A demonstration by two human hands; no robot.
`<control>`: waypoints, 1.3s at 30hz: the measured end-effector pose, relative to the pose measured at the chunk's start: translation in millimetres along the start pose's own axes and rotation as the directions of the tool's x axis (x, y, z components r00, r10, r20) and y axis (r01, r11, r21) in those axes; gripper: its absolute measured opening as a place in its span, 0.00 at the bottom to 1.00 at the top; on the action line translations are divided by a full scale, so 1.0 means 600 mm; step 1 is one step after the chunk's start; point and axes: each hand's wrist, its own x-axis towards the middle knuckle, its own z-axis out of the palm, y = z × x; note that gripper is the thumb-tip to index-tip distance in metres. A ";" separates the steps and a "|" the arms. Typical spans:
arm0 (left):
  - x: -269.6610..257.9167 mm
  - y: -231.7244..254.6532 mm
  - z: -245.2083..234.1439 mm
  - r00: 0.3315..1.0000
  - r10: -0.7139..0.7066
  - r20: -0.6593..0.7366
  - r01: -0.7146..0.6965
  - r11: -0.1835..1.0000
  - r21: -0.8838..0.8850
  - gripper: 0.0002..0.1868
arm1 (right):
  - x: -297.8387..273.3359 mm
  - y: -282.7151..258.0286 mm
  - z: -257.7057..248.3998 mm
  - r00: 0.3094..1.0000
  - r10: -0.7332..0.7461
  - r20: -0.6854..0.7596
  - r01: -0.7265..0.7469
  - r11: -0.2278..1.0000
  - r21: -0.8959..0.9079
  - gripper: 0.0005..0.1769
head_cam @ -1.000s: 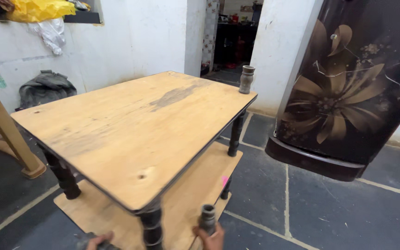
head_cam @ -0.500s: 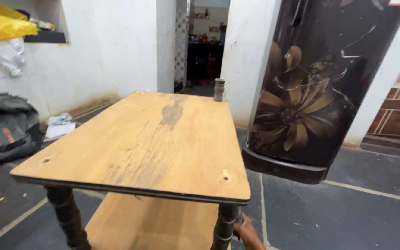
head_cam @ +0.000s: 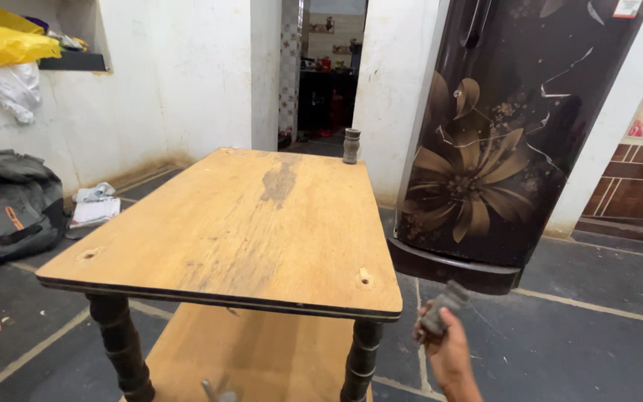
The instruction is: The person assembles a two-tier wooden table by inserting four dark cylindrical legs into pre-drilled holes on the tabletop and lower shelf. They align and push each leg into place, then adjust the table's position on the floor.
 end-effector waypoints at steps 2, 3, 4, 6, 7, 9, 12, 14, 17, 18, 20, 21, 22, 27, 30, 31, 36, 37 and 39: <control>-0.017 0.034 0.019 0.992 0.122 0.032 -0.122 0.992 0.010 0.17 | -0.018 -0.058 0.029 0.996 -0.079 0.037 0.078 0.997 0.023 0.26; -0.027 0.050 0.030 0.978 0.198 0.058 -0.200 0.980 0.015 0.17 | -0.027 -0.085 0.044 0.991 -0.128 0.044 0.127 0.992 0.015 0.27; -0.041 0.067 0.044 0.956 0.281 0.083 -0.283 0.959 0.014 0.17 | -0.036 -0.111 0.060 0.983 -0.174 0.051 0.174 0.985 0.004 0.28; -0.073 0.101 0.075 0.876 0.459 0.145 -0.464 0.886 0.001 0.18 | -0.056 -0.159 0.093 0.939 -0.312 0.147 0.312 0.950 0.025 0.29; -0.091 0.118 0.090 0.822 0.543 0.175 -0.550 0.835 -0.006 0.18 | -0.066 -0.181 0.108 0.906 -0.377 0.194 0.377 0.926 0.039 0.30; -0.126 0.156 0.118 0.667 0.708 0.230 -0.723 0.690 -0.027 0.18 | -0.092 -0.220 0.142 0.833 -0.473 0.287 0.466 0.879 0.095 0.33; -0.156 0.219 0.149 0.394 0.872 0.289 -0.910 0.415 -0.013 0.18 | -0.122 -0.270 0.194 0.738 -0.561 0.374 0.574 0.814 0.088 0.37; -0.167 0.250 0.162 0.229 0.919 0.320 -0.972 0.232 0.029 0.18 | -0.132 -0.294 0.228 0.707 -0.558 0.433 0.585 0.807 0.085 0.39; -0.178 0.264 0.181 0.120 0.927 0.357 -0.992 0.093 0.091 0.16 | -0.136 -0.312 0.273 0.717 -0.493 0.493 0.530 0.845 0.072 0.41; -0.177 0.260 0.186 0.097 0.927 0.361 -0.992 0.062 0.108 0.17 | -0.133 -0.310 0.289 0.743 -0.468 0.478 0.517 0.855 0.032 0.42; -0.164 0.244 0.192 0.094 0.920 0.380 -0.992 0.054 0.113 0.18 | -0.132 -0.296 0.316 0.762 -0.448 0.468 0.500 0.866 0.016 0.42; -0.155 0.233 0.193 0.091 0.917 0.389 -0.992 0.049 0.115 0.18 | -0.128 -0.287 0.330 0.755 -0.453 0.475 0.496 0.867 0.039 0.41; -0.143 0.225 0.198 0.074 0.931 0.359 -0.986 0.014 0.166 0.13 | -0.124 -0.284 0.340 0.746 -0.468 0.475 0.504 0.862 0.058 0.40; -0.079 0.170 0.207 -0.037 0.926 0.375 -0.944 -0.155 0.291 0.11 | -0.101 -0.249 0.357 0.768 -0.428 0.477 0.399 0.902 0.166 0.36; -0.038 0.148 0.207 -0.022 0.852 0.523 -0.922 -0.220 0.320 0.10 | -0.094 -0.240 0.348 0.773 -0.399 0.493 0.412 0.907 0.088 0.37; -0.025 0.144 0.210 -0.044 0.853 0.520 -0.915 -0.243 0.322 0.10 | -0.093 -0.238 0.347 0.775 -0.397 0.491 0.433 0.900 0.046 0.38; -0.011 0.126 0.216 -0.033 0.859 0.511 -0.908 -0.239 0.344 0.11 | -0.100 -0.239 0.344 0.798 -0.323 0.508 0.396 0.917 -0.039 0.39; -0.009 0.127 0.216 -0.049 0.865 0.500 -0.907 -0.248 0.341 0.11 | -0.100 -0.238 0.345 0.806 -0.310 0.504 0.381 0.924 -0.041 0.39; -0.014 0.131 0.215 -0.078 0.875 0.478 -0.904 -0.264 0.336 0.11 | -0.101 -0.237 0.345 0.803 -0.315 0.506 0.384 0.923 -0.034 0.39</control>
